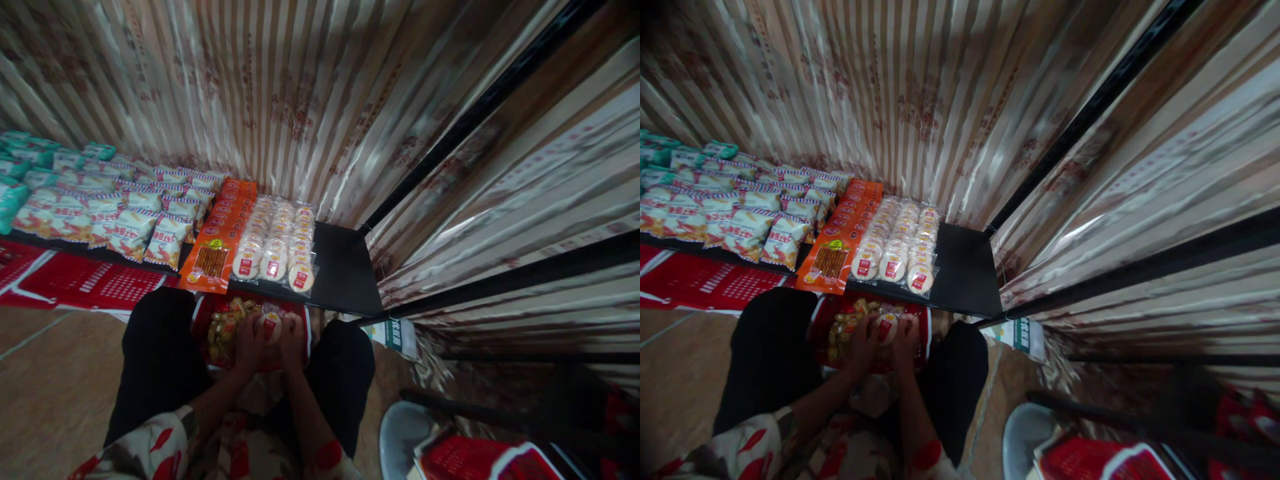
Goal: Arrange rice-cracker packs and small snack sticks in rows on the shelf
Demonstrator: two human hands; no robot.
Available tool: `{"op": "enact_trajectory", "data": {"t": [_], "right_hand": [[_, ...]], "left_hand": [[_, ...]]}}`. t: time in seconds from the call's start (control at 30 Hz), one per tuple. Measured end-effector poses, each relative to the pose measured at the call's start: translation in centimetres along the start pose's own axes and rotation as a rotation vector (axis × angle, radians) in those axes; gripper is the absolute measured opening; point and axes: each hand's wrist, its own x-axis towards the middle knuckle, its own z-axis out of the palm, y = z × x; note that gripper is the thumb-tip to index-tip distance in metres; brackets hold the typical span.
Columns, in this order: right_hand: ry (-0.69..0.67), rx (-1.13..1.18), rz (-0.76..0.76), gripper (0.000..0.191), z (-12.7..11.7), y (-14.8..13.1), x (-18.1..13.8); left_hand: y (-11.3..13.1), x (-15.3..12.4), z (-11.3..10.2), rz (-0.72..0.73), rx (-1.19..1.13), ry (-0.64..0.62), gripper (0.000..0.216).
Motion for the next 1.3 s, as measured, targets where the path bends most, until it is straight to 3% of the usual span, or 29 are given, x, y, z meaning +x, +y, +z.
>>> {"op": "enact_trajectory", "data": {"t": [0.43, 0.63, 0.93, 1.3], "right_hand": [[-0.045, -0.015, 0.047, 0.034, -1.2, 0.1, -0.2], [-0.058, 0.053, -0.064, 0.034, -0.9, -1.8, -0.4], [-0.103, 0.154, -0.162, 0.031, -0.3, -4.6, -0.2], [-0.119, 0.237, -0.108, 0.035, 0.3, -3.3, 0.3]], "left_hand": [[0.9, -0.7, 0.5, -0.013, -0.044, -0.085, 0.027], [2.7, 0.0, -0.4, 0.001, -0.052, -0.109, 0.031], [4.7, 1.1, -1.8, 0.031, -0.099, -0.031, 0.033], [4.5, 1.9, -2.3, 0.071, -0.048, 0.117, 0.039]]}}
